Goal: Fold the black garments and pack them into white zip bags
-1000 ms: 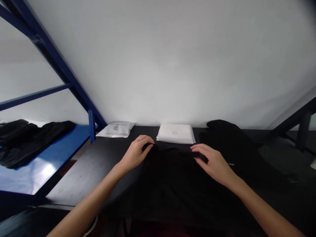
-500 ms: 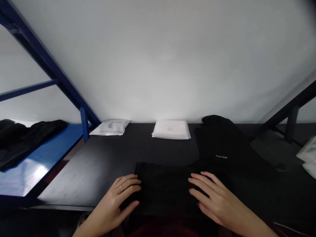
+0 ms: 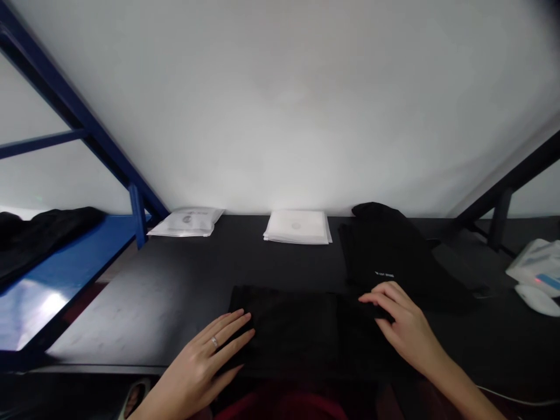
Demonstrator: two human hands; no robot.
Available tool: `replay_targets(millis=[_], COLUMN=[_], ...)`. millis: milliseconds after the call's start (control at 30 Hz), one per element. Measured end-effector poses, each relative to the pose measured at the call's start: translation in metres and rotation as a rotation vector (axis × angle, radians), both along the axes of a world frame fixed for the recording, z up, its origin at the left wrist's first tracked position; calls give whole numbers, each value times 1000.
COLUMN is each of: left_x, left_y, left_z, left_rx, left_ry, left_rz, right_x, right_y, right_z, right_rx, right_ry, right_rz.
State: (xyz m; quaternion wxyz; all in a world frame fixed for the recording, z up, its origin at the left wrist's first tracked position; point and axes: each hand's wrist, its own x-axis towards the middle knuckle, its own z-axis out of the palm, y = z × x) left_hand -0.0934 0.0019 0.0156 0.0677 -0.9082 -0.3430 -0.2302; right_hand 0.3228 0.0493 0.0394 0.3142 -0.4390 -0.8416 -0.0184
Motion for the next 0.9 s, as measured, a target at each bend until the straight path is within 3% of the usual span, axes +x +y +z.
replay_targets(millis=[133, 333, 500, 600, 700, 900], left_x=[-6, -10, -1, 23, 65, 149], left_y=[-4, -9, -11, -18, -26, -28], left_z=[-5, -16, -6, 6, 9, -21], left_rx=[-7, 15, 102, 130, 95, 71], left_ry=[16, 19, 28, 44, 105, 110], left_rz=[6, 44, 66, 103, 127, 208], right_x=[7, 23, 31, 30, 27, 27], right_y=[-20, -45, -55, -58, -55, -31], right_z=[4, -12, -19, -14, -2, 39], right_rx=[78, 133, 128, 103, 82, 159], right_ry=[-99, -404, -460, -426, -390, -351], right_rz=[123, 217, 208, 237, 263, 306])
